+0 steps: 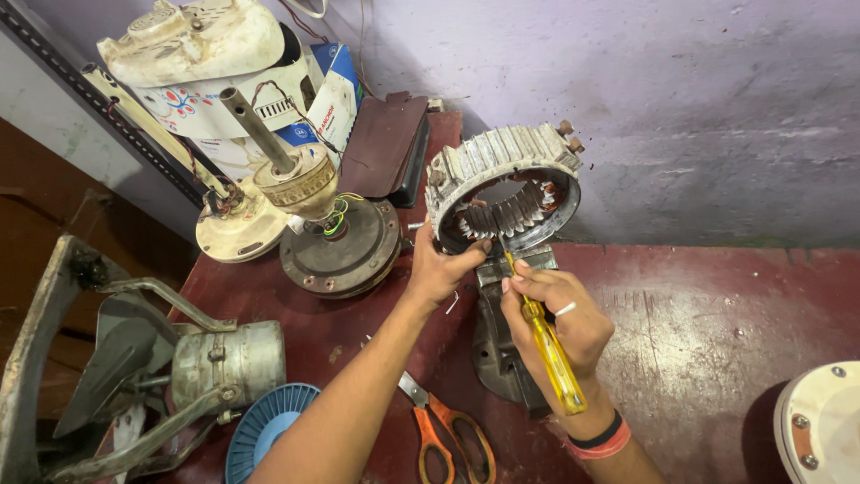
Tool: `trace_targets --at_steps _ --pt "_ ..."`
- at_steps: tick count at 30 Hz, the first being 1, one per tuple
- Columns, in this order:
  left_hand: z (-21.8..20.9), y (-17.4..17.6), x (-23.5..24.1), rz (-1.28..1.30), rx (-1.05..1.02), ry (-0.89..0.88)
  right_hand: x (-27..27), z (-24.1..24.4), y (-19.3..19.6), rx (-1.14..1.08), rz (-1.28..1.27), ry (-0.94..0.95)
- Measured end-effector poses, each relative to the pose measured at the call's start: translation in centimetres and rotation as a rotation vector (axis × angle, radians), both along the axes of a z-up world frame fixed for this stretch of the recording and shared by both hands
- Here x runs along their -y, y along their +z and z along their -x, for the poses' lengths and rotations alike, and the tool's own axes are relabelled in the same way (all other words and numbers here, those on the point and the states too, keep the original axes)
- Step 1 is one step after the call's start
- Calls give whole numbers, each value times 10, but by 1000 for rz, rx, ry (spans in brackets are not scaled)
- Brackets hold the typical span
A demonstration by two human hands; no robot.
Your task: The person works on a disassembled electric motor stator clamped in a bench vise. They use a screwdriver to adjust and press down copper windings within the stator slots, repeatedly rotating the stator to access different sections. A blue fan blade is briefly handled and set aside.
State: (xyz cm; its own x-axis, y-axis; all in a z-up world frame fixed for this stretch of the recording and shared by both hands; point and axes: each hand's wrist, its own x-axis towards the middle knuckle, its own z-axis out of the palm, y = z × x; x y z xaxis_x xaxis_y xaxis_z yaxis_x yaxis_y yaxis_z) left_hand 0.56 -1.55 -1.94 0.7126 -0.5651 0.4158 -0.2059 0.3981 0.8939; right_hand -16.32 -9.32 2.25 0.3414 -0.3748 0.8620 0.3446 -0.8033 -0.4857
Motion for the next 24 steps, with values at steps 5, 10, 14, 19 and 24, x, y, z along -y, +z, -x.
trace_targets --at_steps 5,10,14,19,24 --pt "-1 -2 2 11 -31 -10 -1 -6 2 1 -72 12" --pt "-3 -5 1 2 -12 2 1 -10 2 -13 -64 22" --pt "-3 -7 3 11 -23 19 3 -12 0 -11 -53 45" --pt "0 -4 1 -10 33 41 1 -4 -7 49 -94 47" --pt "-3 -10 1 1 -2 18 2 -4 -17 81 -126 48"
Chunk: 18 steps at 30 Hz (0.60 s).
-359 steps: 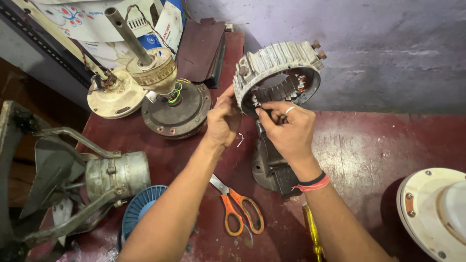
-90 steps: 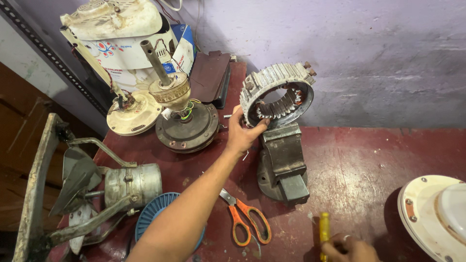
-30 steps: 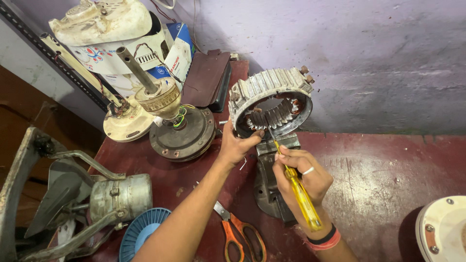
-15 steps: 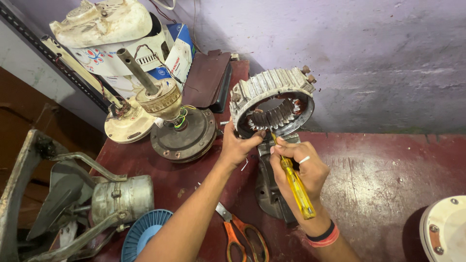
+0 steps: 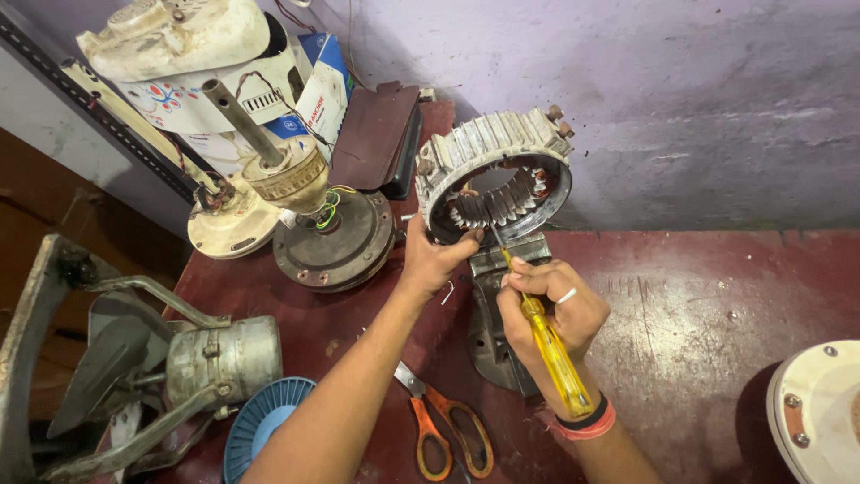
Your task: The person works on a disassembled electric motor stator clamped in a bench vise. They use a screwdriver to adjust and press down copper windings within the stator slots, repeatedly rotating the stator to access different sections. A blue fan blade is briefly handled and set aside.
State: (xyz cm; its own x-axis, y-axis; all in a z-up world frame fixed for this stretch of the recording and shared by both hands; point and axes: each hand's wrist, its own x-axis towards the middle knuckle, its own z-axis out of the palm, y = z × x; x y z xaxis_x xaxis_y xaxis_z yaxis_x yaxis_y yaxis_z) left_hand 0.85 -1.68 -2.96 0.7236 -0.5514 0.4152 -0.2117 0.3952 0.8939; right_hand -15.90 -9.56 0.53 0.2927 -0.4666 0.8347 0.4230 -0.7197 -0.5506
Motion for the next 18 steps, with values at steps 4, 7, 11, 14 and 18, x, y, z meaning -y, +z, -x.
trace_targets --at_steps 4,7,11,14,18 --pt "-3 -4 2 -61 -4 53 0 -1 -2 -16 -34 1" --pt "-4 -3 1 11 25 -31 -1 5 -2 -26 -100 18" --pt "-2 -4 2 -78 -6 78 -1 15 0 -31 -156 31" --pt "-2 -2 1 -18 40 17 -1 15 4 -57 -103 21" --pt "-1 -1 1 1 34 6 -5 7 6 -66 -73 -6"
